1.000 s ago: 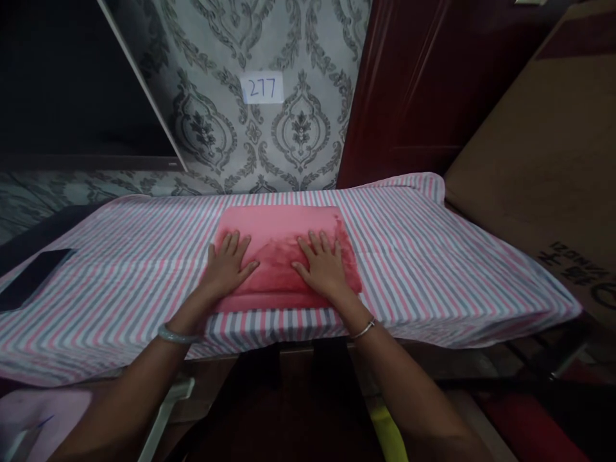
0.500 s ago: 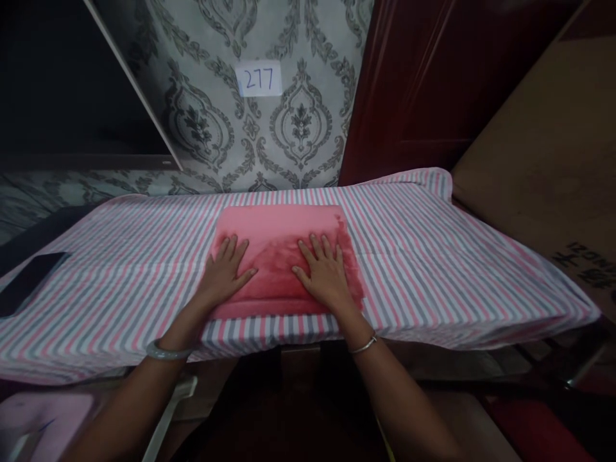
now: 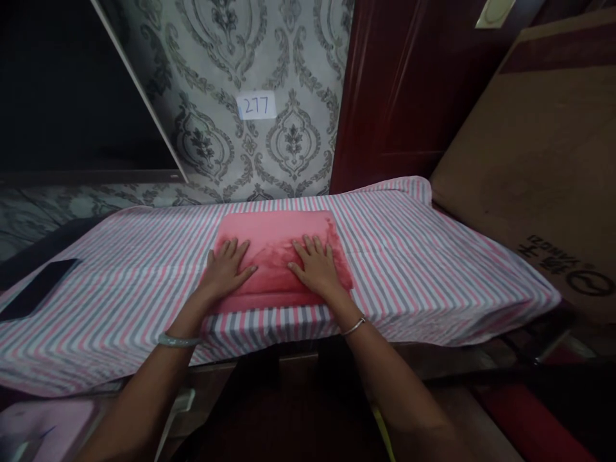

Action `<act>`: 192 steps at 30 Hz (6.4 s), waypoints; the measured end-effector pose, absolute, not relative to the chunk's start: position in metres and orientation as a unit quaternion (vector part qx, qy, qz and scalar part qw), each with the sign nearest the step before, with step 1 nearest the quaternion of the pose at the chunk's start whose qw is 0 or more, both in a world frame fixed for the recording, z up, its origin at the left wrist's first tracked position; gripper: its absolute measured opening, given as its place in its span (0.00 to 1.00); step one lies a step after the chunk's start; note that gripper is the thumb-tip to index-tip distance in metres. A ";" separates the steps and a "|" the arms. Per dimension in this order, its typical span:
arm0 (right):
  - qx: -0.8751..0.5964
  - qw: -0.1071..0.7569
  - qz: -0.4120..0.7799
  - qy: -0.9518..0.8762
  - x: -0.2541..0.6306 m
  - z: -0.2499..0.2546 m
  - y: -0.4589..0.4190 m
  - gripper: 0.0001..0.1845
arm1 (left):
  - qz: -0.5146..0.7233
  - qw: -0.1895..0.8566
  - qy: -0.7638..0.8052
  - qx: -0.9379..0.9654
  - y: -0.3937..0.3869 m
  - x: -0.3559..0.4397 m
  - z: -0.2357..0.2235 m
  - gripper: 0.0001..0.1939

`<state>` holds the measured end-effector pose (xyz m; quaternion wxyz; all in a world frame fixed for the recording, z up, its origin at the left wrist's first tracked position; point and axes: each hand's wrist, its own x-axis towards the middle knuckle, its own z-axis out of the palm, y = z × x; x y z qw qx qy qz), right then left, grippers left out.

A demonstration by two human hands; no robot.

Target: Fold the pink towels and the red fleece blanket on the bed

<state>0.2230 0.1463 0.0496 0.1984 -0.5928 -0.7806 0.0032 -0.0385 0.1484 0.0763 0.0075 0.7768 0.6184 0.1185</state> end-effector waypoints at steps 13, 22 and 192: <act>-0.633 0.264 -0.065 -0.725 0.245 0.021 0.123 0.30 | 0.141 -0.022 0.506 0.850 0.108 0.041 0.042 0.37; -0.620 0.313 -0.053 -0.718 0.245 0.024 0.118 0.28 | 0.152 -0.001 0.501 0.852 0.108 0.036 0.042 0.38; -0.688 0.138 0.036 -0.712 0.230 0.078 0.284 0.29 | 0.107 0.065 0.697 0.706 0.285 -0.025 0.090 0.35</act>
